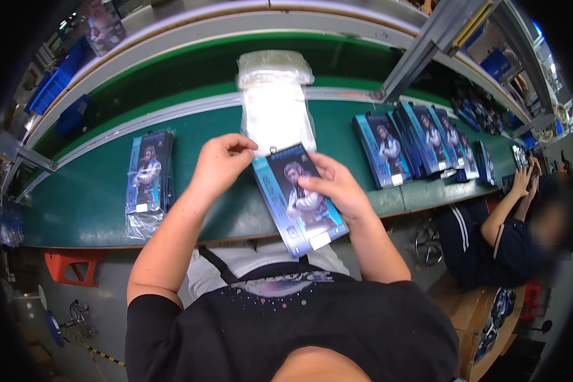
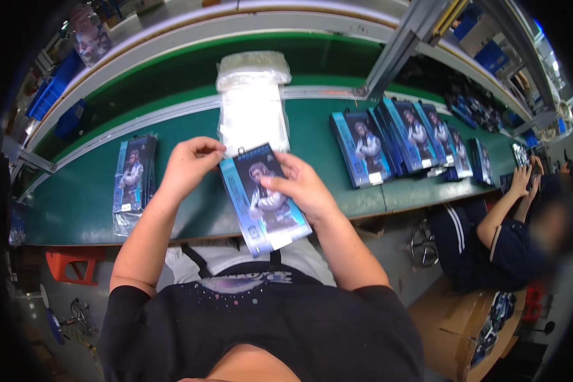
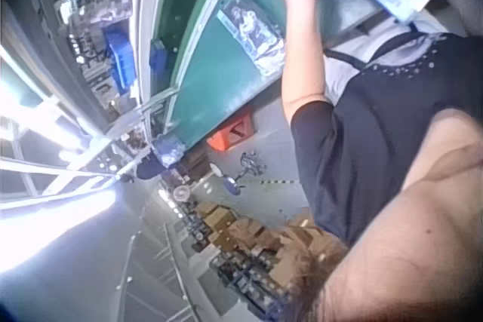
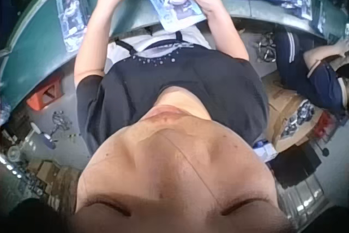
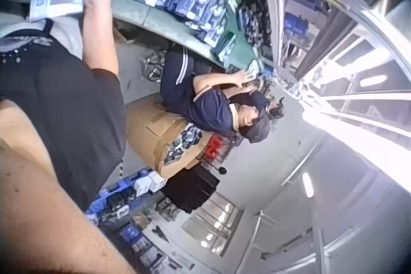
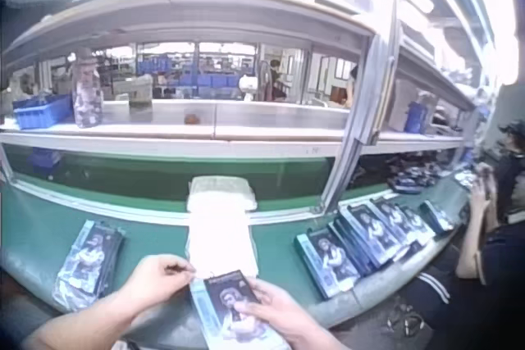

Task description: Placing blue boxes with illustrated covers into individual plastic bags and stacking them.

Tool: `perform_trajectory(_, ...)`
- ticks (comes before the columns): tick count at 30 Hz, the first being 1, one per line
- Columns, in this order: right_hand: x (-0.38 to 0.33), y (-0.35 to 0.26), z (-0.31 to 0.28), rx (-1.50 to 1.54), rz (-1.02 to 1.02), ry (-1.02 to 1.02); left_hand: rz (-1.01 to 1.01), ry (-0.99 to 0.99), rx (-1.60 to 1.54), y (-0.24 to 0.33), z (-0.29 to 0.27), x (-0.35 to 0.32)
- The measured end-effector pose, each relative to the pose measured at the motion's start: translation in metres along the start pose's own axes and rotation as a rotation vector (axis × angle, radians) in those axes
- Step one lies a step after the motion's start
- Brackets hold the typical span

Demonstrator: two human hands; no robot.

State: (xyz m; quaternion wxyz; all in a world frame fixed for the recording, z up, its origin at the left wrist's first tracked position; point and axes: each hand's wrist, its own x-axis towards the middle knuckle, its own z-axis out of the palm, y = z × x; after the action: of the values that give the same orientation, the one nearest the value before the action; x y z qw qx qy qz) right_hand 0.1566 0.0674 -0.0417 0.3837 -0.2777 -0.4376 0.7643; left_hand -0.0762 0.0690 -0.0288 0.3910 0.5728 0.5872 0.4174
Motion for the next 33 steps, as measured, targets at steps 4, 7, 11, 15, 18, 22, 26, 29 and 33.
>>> perform_trajectory(4,-0.002,0.011,-0.007,-0.047,-0.151,0.163,0.001,-0.055,0.158,-0.002,0.002,-0.001)
perform_trajectory(7,-0.006,0.007,-0.013,-0.027,-0.138,0.179,-0.005,-0.073,0.12,-0.006,0.001,-0.002)
perform_trajectory(11,-0.016,0.005,-0.012,0.151,0.069,-0.069,0.015,-0.038,0.131,-0.003,0.007,-0.003)
perform_trajectory(15,-0.011,0.019,-0.005,0.345,0.18,-0.146,0.043,0.037,0.096,-0.006,0.014,-0.002)
perform_trajectory(18,-0.01,0.024,-0.001,0.439,0.225,-0.212,0.033,0.059,0.01,-0.007,0.016,-0.002)
perform_trajectory(22,-0.002,0.014,0.002,0.421,0.182,-0.156,0.093,0.0,-0.104,-0.014,0.013,0.0)
perform_trajectory(26,0.0,0.008,-0.006,0.303,0.114,-0.069,-0.06,0.05,-0.126,-0.01,0.013,-0.003)
perform_trajectory(29,-0.003,0.008,-0.016,0.195,0.162,-0.107,-0.076,0.05,-0.174,-0.008,0.011,-0.003)
perform_trajectory(33,-0.002,0.006,-0.019,0.137,0.086,-0.038,0.004,0.034,0.031,-0.005,0.01,-0.001)
